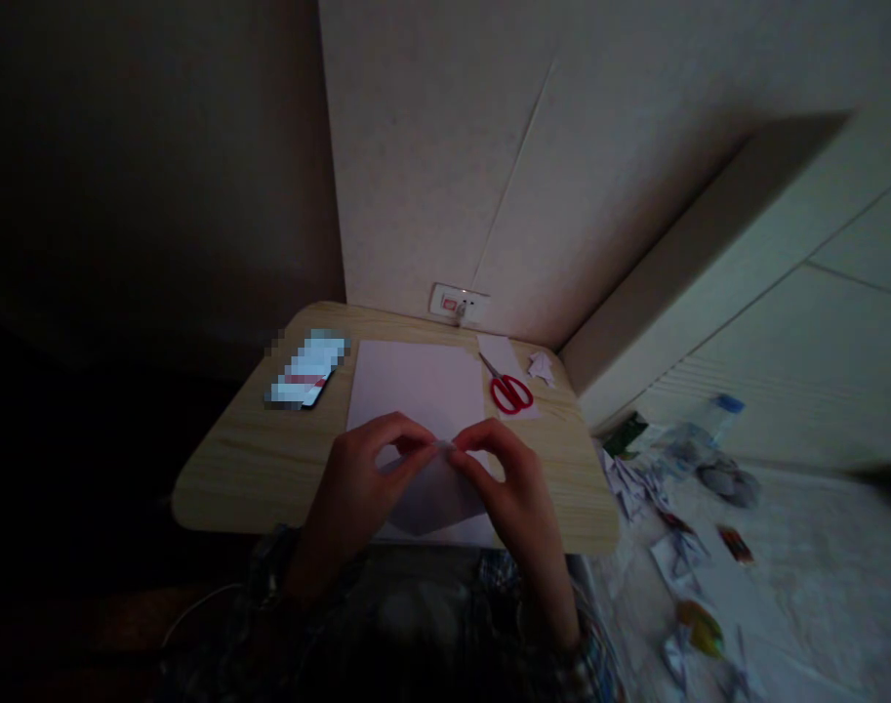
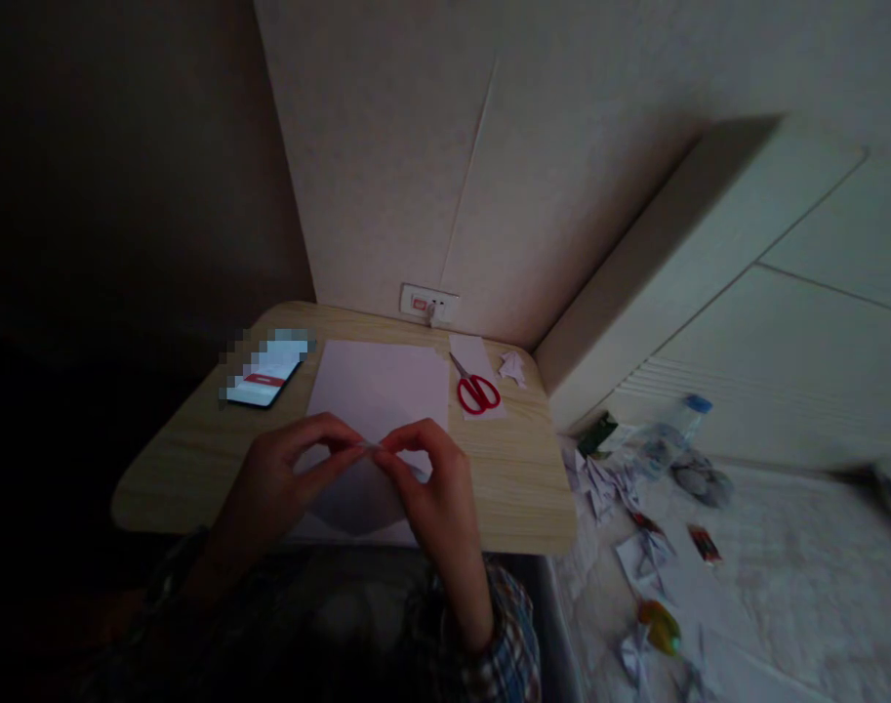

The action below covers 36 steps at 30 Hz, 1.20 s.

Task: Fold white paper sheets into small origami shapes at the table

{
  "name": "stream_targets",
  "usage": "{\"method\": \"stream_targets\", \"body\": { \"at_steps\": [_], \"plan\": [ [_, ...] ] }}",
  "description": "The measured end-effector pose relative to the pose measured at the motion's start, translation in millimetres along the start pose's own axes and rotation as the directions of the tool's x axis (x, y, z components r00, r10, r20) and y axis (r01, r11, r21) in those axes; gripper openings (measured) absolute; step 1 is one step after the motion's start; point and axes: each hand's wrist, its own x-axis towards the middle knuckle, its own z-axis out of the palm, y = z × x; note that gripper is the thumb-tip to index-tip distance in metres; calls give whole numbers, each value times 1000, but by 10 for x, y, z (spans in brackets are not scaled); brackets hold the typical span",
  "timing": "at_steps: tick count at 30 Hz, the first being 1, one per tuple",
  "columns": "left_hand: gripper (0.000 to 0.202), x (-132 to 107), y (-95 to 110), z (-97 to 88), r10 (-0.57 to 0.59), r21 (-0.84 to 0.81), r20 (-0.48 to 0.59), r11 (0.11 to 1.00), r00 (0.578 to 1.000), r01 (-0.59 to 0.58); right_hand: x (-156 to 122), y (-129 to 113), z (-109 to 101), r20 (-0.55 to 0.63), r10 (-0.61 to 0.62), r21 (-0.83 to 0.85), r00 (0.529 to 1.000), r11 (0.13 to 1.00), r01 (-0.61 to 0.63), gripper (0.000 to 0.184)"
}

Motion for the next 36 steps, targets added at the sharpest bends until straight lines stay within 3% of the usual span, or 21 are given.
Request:
{"method": "stream_targets", "body": {
  "at_steps": [4, 9, 17, 27, 32, 34, 36],
  "plan": [
    [8, -13, 11, 18, 35, 28, 61, 999, 998, -37, -6, -37, 45, -37, -51, -3, 998, 999, 51, 7],
    [9, -20, -31, -27, 66, 51, 71, 996, 995, -69, -16, -35, 22, -137, -29, -3, 990, 1000, 29, 9],
    [11, 20, 18, -63, 128, 83, 105, 987, 986, -137, -22, -11, -27, -94, -11, 34, 995, 999, 15, 8],
    [10, 36, -73, -154, 160, 200, 98, 964, 982, -177, -29, 130, -369, -264, 62, 159, 963, 987, -20, 10],
    [7, 84, -135, -247, 81, 240, -30, 968, 996, -71, -39, 163, -495, -403, 46, 219, 914, 975, 47, 12],
    [9, 92, -130, -246, 30, 180, -70, 984, 997, -17, -36, 166, -474, -431, 51, 248, 901, 966, 65, 13],
    [11, 89, -114, -203, -28, 66, -37, 997, 999, 30, -29, 161, -408, -419, 72, 292, 905, 954, 60, 15]
  ]
}}
